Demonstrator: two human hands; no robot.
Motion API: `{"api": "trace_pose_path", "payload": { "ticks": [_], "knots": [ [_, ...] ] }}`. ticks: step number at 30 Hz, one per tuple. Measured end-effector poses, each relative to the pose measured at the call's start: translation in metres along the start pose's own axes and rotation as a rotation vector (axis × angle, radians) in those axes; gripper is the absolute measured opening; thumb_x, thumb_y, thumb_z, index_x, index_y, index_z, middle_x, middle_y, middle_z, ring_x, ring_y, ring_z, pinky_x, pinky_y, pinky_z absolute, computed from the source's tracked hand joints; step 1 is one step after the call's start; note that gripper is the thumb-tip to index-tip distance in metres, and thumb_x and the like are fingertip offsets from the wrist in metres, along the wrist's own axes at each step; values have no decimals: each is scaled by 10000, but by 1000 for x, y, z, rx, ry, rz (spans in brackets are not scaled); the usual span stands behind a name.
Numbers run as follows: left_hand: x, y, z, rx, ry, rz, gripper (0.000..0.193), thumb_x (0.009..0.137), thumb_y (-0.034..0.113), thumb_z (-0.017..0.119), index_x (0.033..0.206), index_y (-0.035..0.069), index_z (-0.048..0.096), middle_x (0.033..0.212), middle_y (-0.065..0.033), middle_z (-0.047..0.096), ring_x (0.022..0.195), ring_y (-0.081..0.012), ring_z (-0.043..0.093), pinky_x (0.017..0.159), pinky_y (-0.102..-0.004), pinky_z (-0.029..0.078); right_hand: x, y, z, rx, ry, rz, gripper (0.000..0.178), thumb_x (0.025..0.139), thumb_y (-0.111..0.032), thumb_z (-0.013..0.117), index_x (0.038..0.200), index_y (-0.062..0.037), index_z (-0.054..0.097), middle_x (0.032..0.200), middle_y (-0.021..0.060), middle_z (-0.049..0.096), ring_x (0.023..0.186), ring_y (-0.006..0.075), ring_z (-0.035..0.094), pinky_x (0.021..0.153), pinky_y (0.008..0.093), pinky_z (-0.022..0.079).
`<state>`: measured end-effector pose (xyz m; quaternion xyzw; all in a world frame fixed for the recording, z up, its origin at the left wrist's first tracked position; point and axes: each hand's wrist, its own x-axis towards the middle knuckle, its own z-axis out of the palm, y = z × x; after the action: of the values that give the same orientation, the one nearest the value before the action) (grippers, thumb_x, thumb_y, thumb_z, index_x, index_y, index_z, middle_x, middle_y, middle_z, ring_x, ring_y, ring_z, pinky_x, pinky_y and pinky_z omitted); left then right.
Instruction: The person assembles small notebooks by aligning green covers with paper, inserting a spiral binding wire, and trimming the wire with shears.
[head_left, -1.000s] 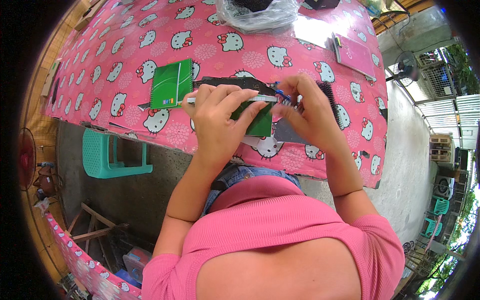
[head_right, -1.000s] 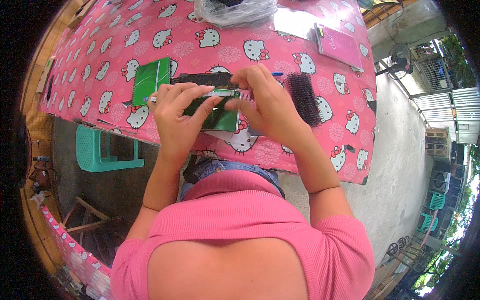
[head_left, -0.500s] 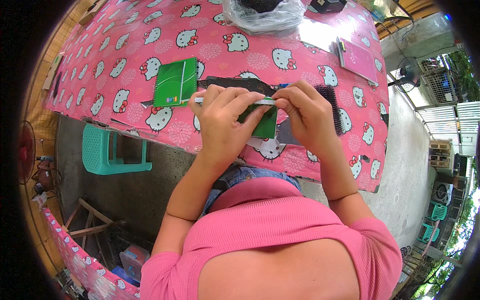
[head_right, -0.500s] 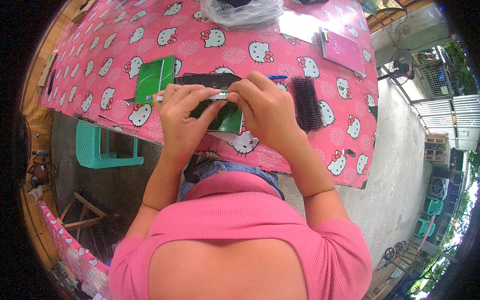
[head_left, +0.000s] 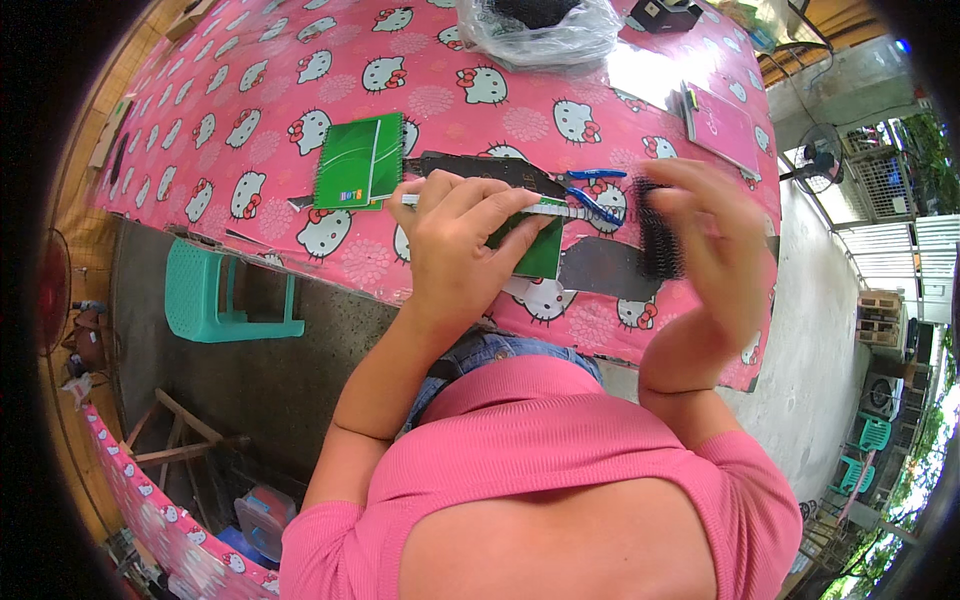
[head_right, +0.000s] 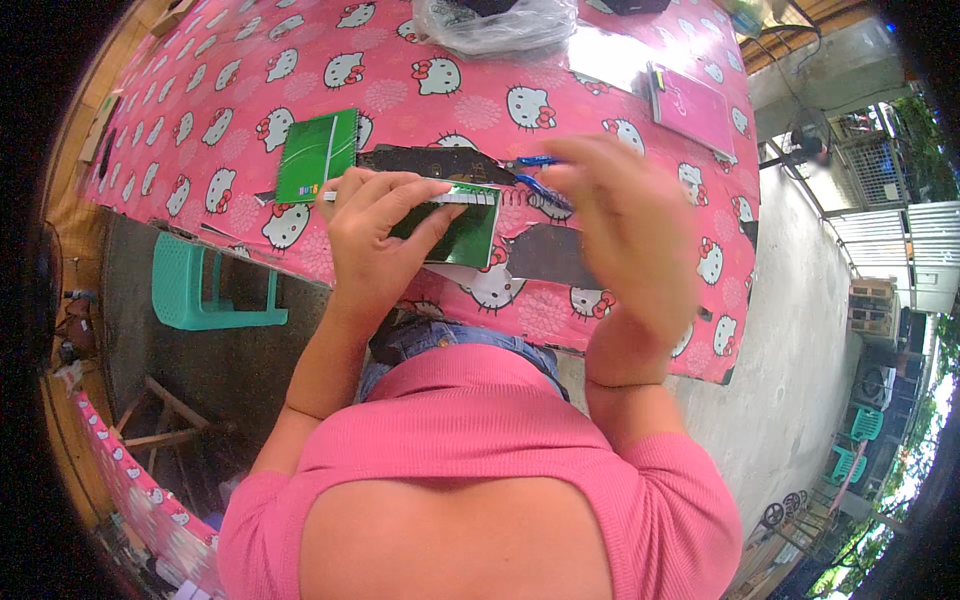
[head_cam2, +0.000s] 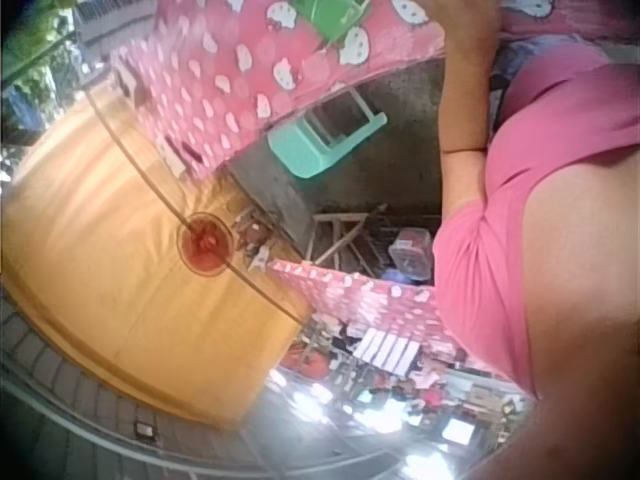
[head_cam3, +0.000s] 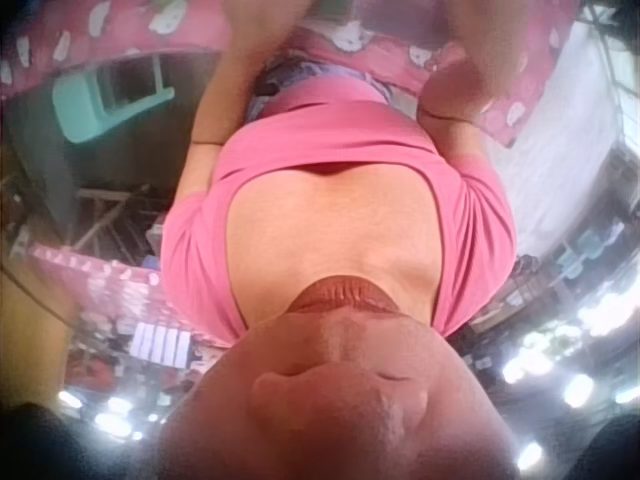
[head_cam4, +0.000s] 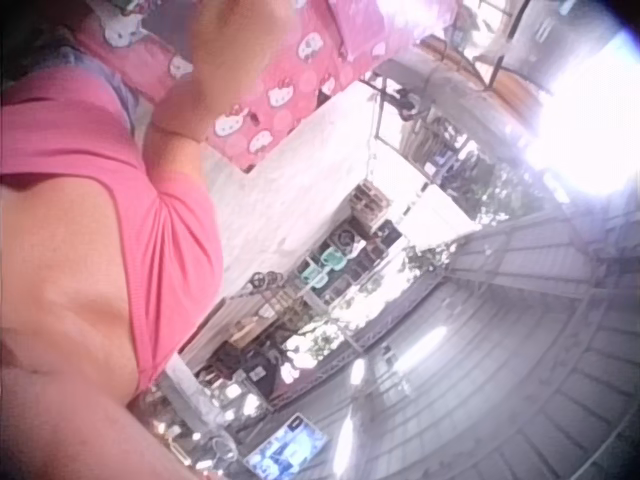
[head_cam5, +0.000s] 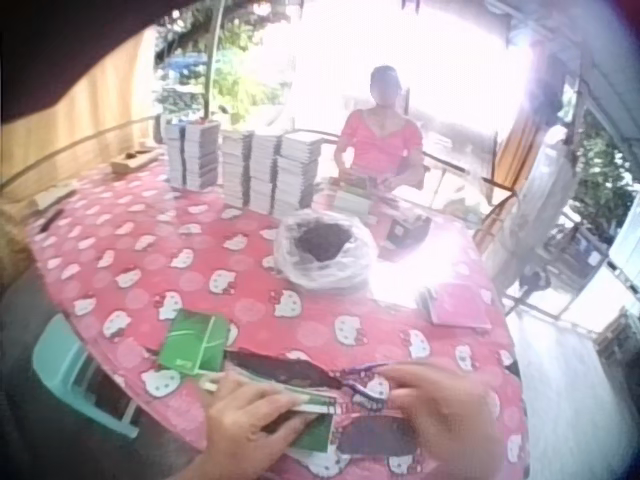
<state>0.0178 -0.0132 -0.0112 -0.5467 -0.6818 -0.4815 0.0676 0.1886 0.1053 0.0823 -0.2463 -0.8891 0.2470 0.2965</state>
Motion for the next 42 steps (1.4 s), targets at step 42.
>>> {"api": "trace_pose_path", "payload": {
  "ticks": [42],
  "knots": [
    [17, -2, -11, -162, -118, -69, 663, 627, 5, 777, 1245, 88, 553, 1186, -98, 582, 807, -225, 584, 805, -348, 482, 49, 8, 67, -442, -853, -184, 479, 754, -273, 739, 1121, 17, 632, 941, 200, 675, 842, 385, 653, 754, 442, 518]
  ]
}}
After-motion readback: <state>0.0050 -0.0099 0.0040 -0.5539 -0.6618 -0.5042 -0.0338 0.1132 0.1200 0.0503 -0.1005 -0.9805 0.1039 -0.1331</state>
